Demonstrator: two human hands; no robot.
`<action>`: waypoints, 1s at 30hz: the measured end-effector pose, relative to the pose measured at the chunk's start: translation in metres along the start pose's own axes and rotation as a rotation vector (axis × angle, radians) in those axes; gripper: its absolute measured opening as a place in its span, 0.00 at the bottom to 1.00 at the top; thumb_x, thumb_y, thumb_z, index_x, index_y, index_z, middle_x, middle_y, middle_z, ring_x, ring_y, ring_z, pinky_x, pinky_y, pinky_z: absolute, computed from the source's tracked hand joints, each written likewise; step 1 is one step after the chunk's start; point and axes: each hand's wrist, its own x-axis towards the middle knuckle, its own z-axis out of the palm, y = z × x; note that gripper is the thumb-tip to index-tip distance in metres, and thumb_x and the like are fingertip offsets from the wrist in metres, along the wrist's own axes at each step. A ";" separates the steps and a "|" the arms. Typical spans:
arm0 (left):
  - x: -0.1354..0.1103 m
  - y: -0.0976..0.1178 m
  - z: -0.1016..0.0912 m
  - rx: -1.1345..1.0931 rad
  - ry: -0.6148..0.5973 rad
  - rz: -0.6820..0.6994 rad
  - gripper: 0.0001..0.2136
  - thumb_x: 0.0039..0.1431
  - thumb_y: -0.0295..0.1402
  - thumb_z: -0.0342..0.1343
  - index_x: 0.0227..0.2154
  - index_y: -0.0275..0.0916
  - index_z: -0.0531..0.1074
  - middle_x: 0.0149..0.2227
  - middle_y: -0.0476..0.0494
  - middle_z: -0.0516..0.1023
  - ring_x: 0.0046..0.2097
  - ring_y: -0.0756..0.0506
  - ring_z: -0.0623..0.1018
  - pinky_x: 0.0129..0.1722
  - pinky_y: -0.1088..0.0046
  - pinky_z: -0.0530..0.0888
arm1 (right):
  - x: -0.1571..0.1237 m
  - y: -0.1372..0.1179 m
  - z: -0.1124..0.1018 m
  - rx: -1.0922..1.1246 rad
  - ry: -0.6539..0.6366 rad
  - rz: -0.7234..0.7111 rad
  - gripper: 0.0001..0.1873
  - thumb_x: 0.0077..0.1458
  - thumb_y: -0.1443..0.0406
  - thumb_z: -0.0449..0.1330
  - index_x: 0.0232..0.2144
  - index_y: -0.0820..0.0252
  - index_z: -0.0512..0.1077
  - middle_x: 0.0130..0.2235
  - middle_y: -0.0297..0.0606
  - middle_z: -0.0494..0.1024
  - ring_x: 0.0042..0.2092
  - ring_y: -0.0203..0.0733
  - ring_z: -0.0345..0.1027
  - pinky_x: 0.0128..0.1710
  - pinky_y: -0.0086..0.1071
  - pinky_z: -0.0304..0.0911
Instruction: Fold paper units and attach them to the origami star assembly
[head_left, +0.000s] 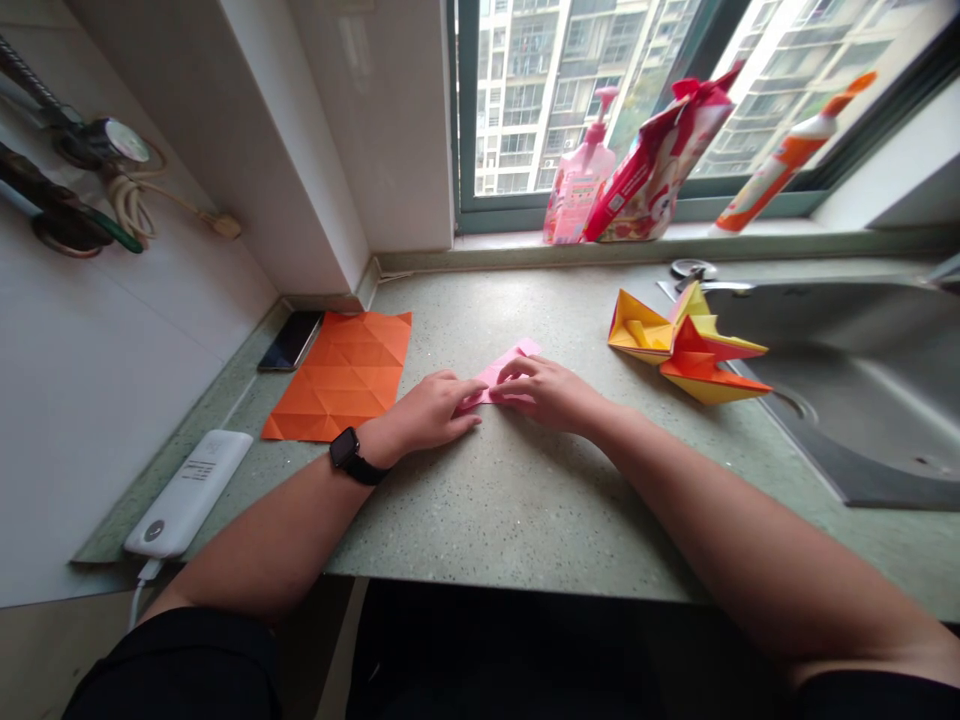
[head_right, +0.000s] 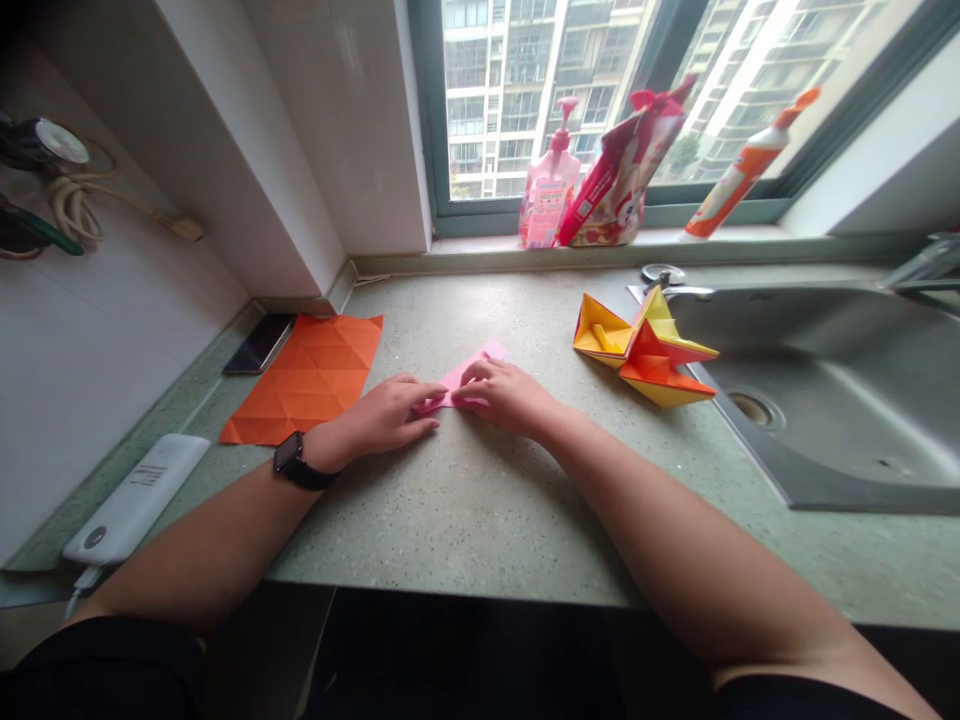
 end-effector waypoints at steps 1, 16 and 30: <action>0.000 0.001 -0.001 -0.004 -0.003 0.012 0.19 0.70 0.36 0.63 0.61 0.41 0.76 0.45 0.40 0.84 0.50 0.38 0.81 0.53 0.58 0.77 | 0.000 0.000 0.000 0.016 -0.008 0.008 0.11 0.70 0.62 0.64 0.49 0.43 0.87 0.51 0.42 0.84 0.47 0.48 0.77 0.52 0.44 0.74; 0.003 0.008 -0.004 -0.006 0.016 0.066 0.13 0.75 0.34 0.56 0.56 0.40 0.80 0.45 0.39 0.85 0.49 0.40 0.81 0.53 0.60 0.77 | 0.003 0.005 -0.003 0.022 -0.019 0.055 0.16 0.69 0.69 0.62 0.46 0.42 0.87 0.50 0.39 0.85 0.49 0.49 0.77 0.53 0.44 0.72; 0.003 0.002 0.003 -0.034 0.039 0.068 0.19 0.74 0.27 0.55 0.64 0.39 0.75 0.50 0.38 0.85 0.51 0.40 0.82 0.56 0.59 0.78 | 0.006 -0.001 -0.004 0.013 -0.011 0.049 0.16 0.69 0.71 0.62 0.44 0.45 0.87 0.51 0.39 0.86 0.50 0.49 0.79 0.55 0.44 0.74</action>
